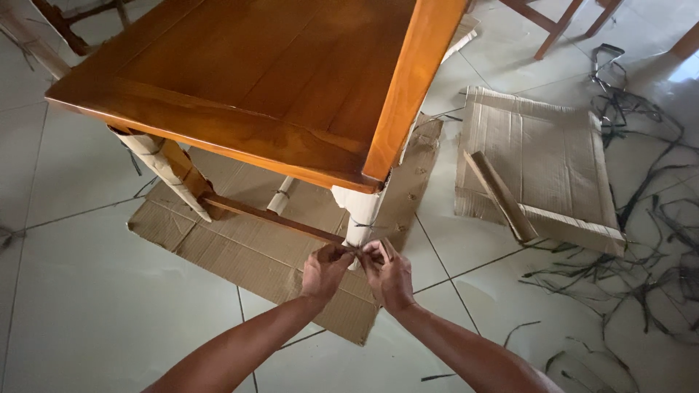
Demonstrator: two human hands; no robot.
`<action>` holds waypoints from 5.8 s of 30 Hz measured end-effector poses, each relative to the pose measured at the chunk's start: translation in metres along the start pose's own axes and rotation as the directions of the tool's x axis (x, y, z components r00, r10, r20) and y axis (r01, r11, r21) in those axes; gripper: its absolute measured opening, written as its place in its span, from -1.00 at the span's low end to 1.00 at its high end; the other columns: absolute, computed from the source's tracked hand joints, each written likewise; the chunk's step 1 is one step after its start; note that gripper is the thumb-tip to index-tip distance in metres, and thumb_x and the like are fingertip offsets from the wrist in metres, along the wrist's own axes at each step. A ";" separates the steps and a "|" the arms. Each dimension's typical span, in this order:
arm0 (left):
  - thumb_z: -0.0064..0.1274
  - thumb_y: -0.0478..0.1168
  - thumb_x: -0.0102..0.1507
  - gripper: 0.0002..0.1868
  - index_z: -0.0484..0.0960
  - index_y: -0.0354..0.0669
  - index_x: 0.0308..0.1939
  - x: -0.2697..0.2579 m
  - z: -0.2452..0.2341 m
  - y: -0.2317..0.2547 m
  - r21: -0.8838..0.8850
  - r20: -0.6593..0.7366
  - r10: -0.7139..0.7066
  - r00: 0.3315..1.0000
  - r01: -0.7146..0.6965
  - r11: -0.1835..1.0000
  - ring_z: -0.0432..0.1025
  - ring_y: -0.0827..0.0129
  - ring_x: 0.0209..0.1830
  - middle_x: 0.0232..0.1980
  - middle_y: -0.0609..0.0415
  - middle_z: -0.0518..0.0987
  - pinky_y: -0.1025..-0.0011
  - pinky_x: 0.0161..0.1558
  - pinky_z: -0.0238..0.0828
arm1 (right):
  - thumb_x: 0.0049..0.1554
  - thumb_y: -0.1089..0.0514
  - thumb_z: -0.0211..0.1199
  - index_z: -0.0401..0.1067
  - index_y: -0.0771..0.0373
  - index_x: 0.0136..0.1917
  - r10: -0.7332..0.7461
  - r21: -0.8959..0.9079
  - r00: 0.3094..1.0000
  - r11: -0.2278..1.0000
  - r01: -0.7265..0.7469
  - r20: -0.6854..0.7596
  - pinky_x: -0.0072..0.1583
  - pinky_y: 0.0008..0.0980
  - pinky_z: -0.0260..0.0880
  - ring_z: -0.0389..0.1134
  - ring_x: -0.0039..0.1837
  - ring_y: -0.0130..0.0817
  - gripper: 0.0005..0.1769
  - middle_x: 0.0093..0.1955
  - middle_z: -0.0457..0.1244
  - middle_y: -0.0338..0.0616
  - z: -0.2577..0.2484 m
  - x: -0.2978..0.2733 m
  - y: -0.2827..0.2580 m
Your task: Wrapping wooden chair legs and supports with cardboard and securing them with plastic ties for transport
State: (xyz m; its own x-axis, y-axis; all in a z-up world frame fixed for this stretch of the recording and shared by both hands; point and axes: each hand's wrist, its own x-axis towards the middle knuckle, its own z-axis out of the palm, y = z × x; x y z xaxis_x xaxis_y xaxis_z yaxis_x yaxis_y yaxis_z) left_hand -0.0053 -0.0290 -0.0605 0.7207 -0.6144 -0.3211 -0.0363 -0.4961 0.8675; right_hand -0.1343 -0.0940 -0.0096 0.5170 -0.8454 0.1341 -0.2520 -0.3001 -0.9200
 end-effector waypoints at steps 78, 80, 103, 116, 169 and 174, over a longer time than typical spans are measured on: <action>0.21 -0.02 0.14 -0.91 0.72 0.26 -0.29 -0.003 -0.010 0.010 0.281 -0.101 0.300 0.949 -0.262 0.923 0.63 0.06 -0.11 -0.27 0.16 0.75 -0.04 -0.03 0.54 | 0.17 0.24 0.29 0.47 0.27 -0.10 -0.108 -0.225 0.977 0.963 0.148 0.183 -0.07 0.05 0.51 0.51 -0.04 0.14 -0.95 -0.19 0.43 0.14 -0.036 0.009 0.018; 0.24 0.02 0.12 -0.79 0.69 0.22 -0.20 0.005 -0.005 0.001 0.352 -0.069 0.344 0.936 -0.300 0.887 0.61 0.01 -0.02 -0.18 0.07 0.73 -0.04 0.05 0.52 | 0.23 0.13 0.24 0.47 0.20 -0.08 -0.106 -0.250 0.968 0.954 0.163 0.229 -0.04 0.05 0.53 0.51 -0.05 0.08 -0.90 -0.17 0.45 0.07 -0.036 0.007 0.032; -0.05 0.39 0.23 -0.42 0.72 0.07 -0.07 -0.015 -0.001 0.024 0.408 0.131 -0.037 0.991 -0.020 0.913 0.60 0.32 -0.23 -0.15 0.21 0.74 0.25 -0.19 0.48 | 0.19 0.13 0.24 0.40 0.13 -0.18 -0.196 -0.466 0.865 0.776 0.426 0.463 -0.01 -0.28 0.38 0.36 -0.28 -0.35 -0.88 -0.27 0.37 -0.31 -0.071 -0.030 0.038; 0.05 -0.11 0.37 -0.75 0.68 -0.23 -0.12 0.005 0.011 -0.030 0.263 0.416 0.109 0.903 -0.234 0.936 0.59 0.24 -0.28 -0.30 -0.04 0.67 0.33 -0.17 0.50 | 0.11 0.11 0.08 0.23 0.13 -0.31 0.321 -0.680 0.685 0.647 0.347 0.655 -0.08 0.00 0.27 0.34 -0.19 -0.01 -0.82 -0.33 0.26 -0.08 -0.187 -0.033 0.185; 0.02 0.00 0.37 -0.73 0.74 -0.01 -0.15 -0.056 0.033 0.021 0.205 0.734 0.256 0.628 -0.566 0.799 0.61 0.01 -0.20 -0.28 -0.04 0.70 0.13 -0.08 0.51 | 0.10 0.13 0.29 0.40 0.09 -0.17 0.011 -0.445 0.779 0.826 0.347 0.627 -0.05 -0.13 0.46 0.44 -0.08 -0.11 -0.91 -0.25 0.30 -0.18 -0.172 -0.031 0.068; 0.05 0.03 0.37 -0.71 0.77 0.00 -0.22 -0.045 0.024 0.002 0.201 0.700 0.204 0.685 -0.463 0.864 0.60 0.15 -0.27 -0.32 0.00 0.70 0.24 -0.12 0.50 | 0.09 0.07 0.30 0.37 0.04 -0.22 0.139 -0.573 0.796 0.767 0.290 0.589 -0.04 -0.11 0.44 0.45 -0.08 -0.10 -0.86 -0.26 0.30 -0.22 -0.175 -0.023 0.074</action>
State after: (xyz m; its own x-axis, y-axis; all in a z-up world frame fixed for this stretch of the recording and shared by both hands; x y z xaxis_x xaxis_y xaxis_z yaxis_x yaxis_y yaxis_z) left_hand -0.0548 -0.0168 -0.0535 0.0014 -0.9512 -0.3086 -0.5036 -0.2673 0.8216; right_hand -0.3078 -0.1741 -0.0169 0.8586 -0.4541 -0.2377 -0.5115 -0.7286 -0.4556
